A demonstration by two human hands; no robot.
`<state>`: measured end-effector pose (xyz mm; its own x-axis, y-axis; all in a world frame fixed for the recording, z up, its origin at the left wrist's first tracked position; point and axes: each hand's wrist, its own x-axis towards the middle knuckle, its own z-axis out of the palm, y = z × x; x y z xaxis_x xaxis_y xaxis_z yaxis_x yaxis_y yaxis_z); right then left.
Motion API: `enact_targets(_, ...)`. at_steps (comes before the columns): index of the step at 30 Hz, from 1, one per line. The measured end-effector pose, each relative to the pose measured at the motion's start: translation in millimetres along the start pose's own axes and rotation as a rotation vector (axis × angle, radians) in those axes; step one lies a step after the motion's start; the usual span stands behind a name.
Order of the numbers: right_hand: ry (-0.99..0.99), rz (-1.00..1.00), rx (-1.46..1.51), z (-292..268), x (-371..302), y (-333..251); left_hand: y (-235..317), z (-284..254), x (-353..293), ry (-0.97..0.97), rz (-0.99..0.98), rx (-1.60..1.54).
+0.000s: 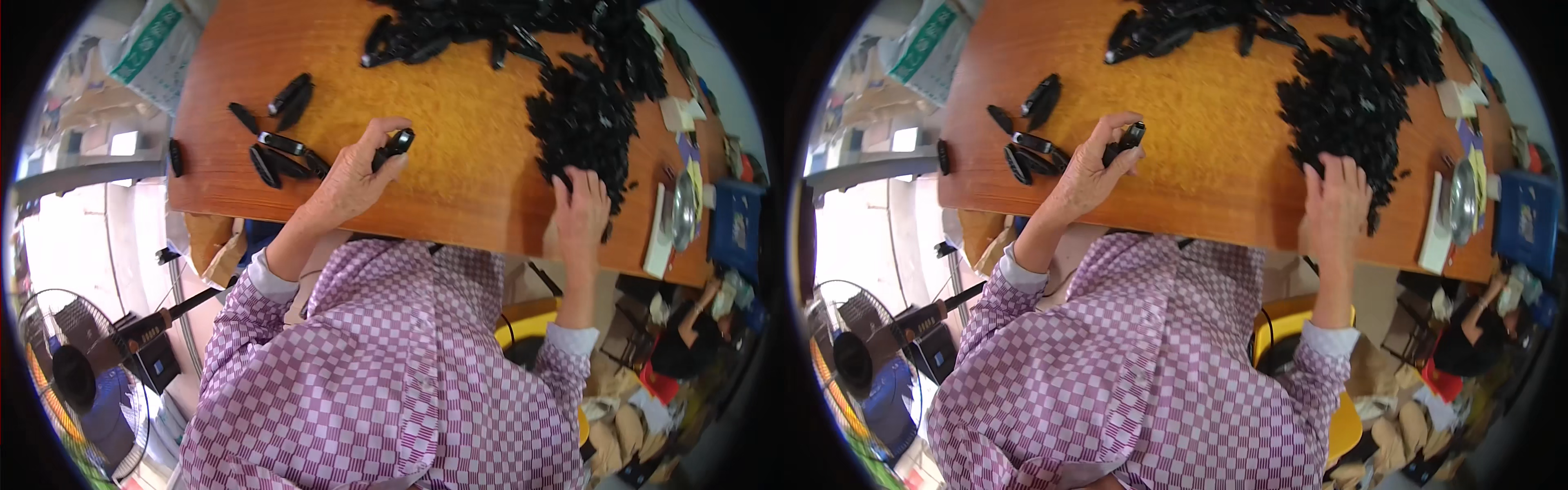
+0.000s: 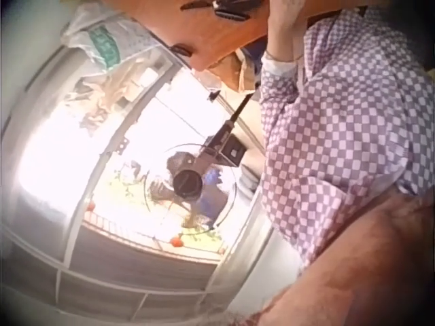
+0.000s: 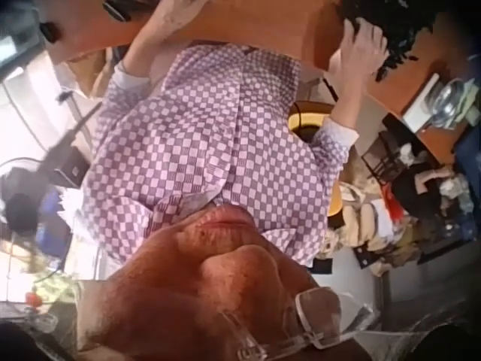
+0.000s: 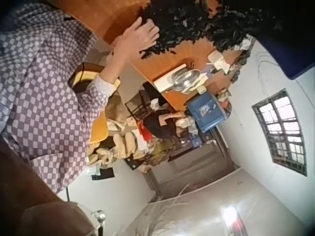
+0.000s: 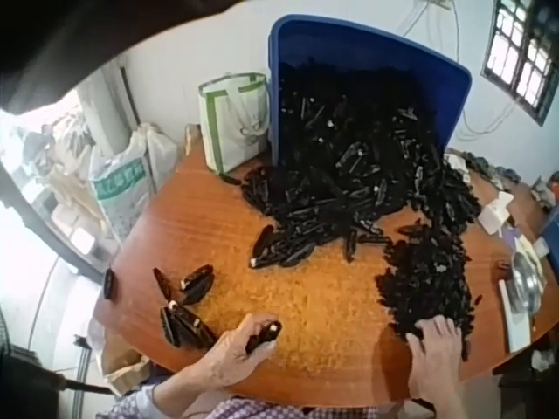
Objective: The recorder is assembling or inspecting small black plastic components at a workstation.
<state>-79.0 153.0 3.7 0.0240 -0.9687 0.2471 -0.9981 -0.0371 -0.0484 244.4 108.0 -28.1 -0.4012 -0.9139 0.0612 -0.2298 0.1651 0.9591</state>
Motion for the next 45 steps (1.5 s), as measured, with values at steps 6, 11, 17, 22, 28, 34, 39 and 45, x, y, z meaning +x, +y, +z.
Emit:
enact_targets(6, -0.077, -0.047, 0.037, 5.8, -0.3, 12.7, -14.3, -79.5, 4.2, 0.186, -0.157, 0.344)
enact_targets(11, -0.060, -0.052, 0.162, 4.4, 5.2, 13.4, -9.9, -110.8, 23.6, 0.245, -0.304, 0.084)
enact_targets(17, 0.085, 0.236, 0.728, 18.3, -4.0, 25.9, 1.8, -100.7, 46.9, 0.152, -0.214, -0.259)
enact_targets(22, -0.096, 0.470, 1.311, 22.3, -3.7, 21.6, -3.0, -104.0, 53.9, 0.173, -0.237, -0.193)
enact_targets(28, -0.169, 0.561, 1.536, 27.3, -2.0, 3.5, -27.5, -150.3, 59.9, 0.327, -0.208, 0.230)
enact_targets(34, -0.219, 0.575, 1.727, 31.9, -3.2, -11.6, -38.2, -207.4, 71.8, 0.141, -0.377, 0.893)
enact_targets(39, -0.248, 0.681, 1.840, 23.3, 4.6, -36.3, -43.9, -154.3, 111.4, 0.240, 0.362, 1.267)
enact_targets(45, -0.242, 0.750, 1.953, 16.7, 3.6, -58.0, -37.3, -96.6, 177.7, -0.380, -0.531, 0.674)
